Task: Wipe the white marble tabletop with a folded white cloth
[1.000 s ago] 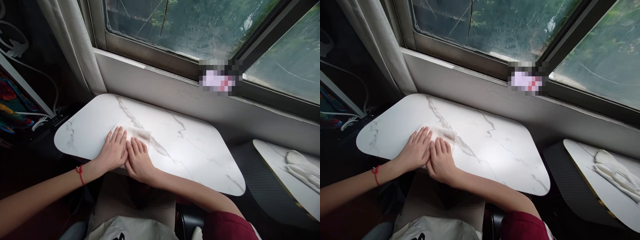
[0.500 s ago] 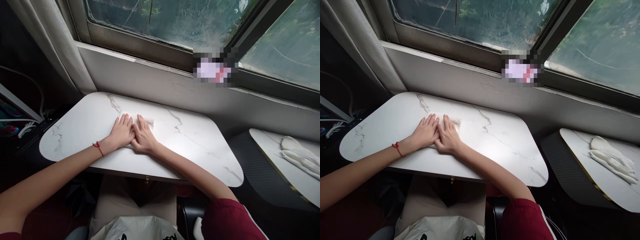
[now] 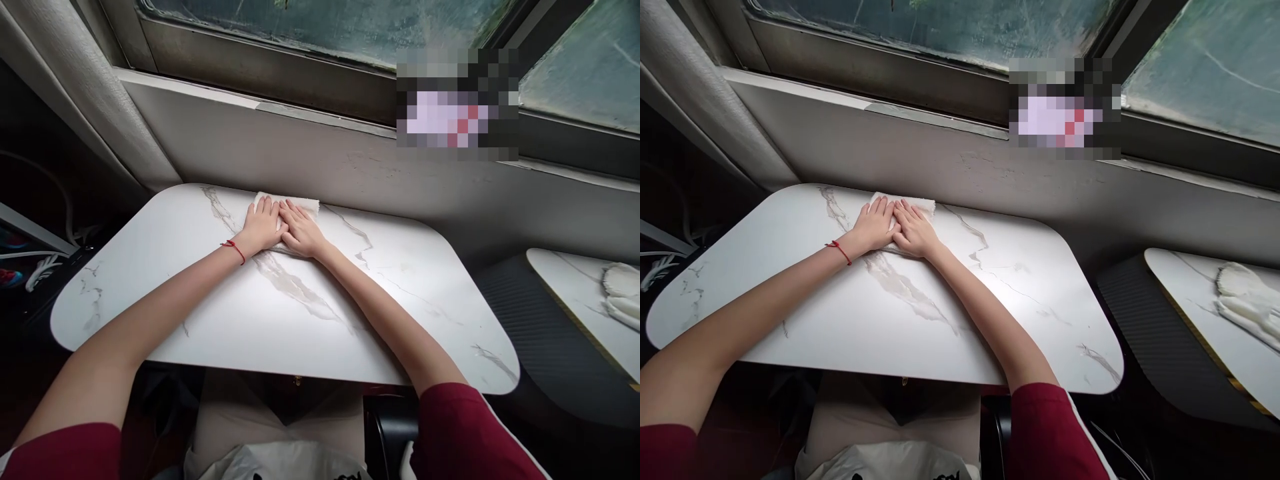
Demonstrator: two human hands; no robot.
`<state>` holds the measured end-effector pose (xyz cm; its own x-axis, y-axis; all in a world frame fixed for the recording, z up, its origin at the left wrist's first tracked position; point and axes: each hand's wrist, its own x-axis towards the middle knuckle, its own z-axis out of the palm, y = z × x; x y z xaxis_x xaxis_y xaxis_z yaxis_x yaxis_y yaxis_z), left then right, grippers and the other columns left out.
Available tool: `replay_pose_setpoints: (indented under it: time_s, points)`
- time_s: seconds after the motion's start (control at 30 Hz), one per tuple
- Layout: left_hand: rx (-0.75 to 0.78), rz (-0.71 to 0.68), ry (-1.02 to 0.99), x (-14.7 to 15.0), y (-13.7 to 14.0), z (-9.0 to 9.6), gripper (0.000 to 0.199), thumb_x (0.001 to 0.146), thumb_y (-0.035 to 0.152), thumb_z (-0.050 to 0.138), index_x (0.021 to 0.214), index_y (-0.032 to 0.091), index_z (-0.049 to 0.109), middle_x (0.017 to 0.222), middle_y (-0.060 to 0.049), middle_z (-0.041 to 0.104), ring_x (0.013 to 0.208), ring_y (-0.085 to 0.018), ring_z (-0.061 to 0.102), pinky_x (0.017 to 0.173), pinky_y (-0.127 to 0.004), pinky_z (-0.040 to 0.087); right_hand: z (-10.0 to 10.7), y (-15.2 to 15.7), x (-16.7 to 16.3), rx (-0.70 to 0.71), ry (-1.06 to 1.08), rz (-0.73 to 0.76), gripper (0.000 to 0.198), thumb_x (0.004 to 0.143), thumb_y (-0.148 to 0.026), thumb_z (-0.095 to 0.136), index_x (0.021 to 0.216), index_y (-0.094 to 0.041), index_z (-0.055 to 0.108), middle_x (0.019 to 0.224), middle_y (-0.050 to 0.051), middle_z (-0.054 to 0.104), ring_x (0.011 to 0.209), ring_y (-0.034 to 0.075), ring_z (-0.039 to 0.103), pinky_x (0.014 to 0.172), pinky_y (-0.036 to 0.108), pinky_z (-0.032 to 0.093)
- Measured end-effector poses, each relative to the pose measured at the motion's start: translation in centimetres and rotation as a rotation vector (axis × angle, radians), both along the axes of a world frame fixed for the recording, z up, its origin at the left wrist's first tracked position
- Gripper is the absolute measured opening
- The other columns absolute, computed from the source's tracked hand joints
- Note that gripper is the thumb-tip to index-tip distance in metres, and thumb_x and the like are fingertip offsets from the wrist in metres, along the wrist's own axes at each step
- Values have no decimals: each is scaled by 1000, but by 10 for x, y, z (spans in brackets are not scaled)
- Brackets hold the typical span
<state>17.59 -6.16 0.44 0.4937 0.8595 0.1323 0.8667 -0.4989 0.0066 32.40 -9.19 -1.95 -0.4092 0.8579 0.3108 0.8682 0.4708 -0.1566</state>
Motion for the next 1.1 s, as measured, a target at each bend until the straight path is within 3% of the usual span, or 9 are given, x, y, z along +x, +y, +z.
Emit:
replay_pose_setpoints:
  time_s: [0.3,0.5,0.8,1.0,1.1]
  points:
    - [63,28,-91,14,32,-4,57,98,34,33,145,3,44,155,-24,41,146,-33,36,118,-48,25,-4,50,17,14,-33,13,66,92,-32,43,150,-1,41,161,19,35,152,30,29,126,47,23]
    - [64,6,-100,15,33,-6,57,97,32,34,143,1,44,153,-25,43,142,-35,39,116,-49,26,-7,54,24,32,-19,40,66,92,-35,41,150,-3,42,160,17,38,151,30,31,126,47,23]
    - [57,-44,-84,15,29,-3,56,94,28,34,141,0,45,149,-28,45,143,-37,39,116,-52,26,-1,34,18,12,-74,-24,65,96,-35,35,152,-2,37,161,19,36,151,30,31,126,46,21]
    - [69,-352,-81,8,28,-7,62,92,39,38,141,0,44,158,-27,34,154,-37,18,122,-55,16,-3,-12,24,17,-100,-74,70,94,-34,38,153,3,32,161,24,32,152,36,28,124,51,21]
    - [63,-482,-78,12,21,-4,62,91,41,39,137,0,47,156,-27,37,152,-38,22,121,-53,20,-3,-39,32,19,-79,-86,68,94,-31,38,153,2,33,160,25,33,150,36,30,123,52,23]
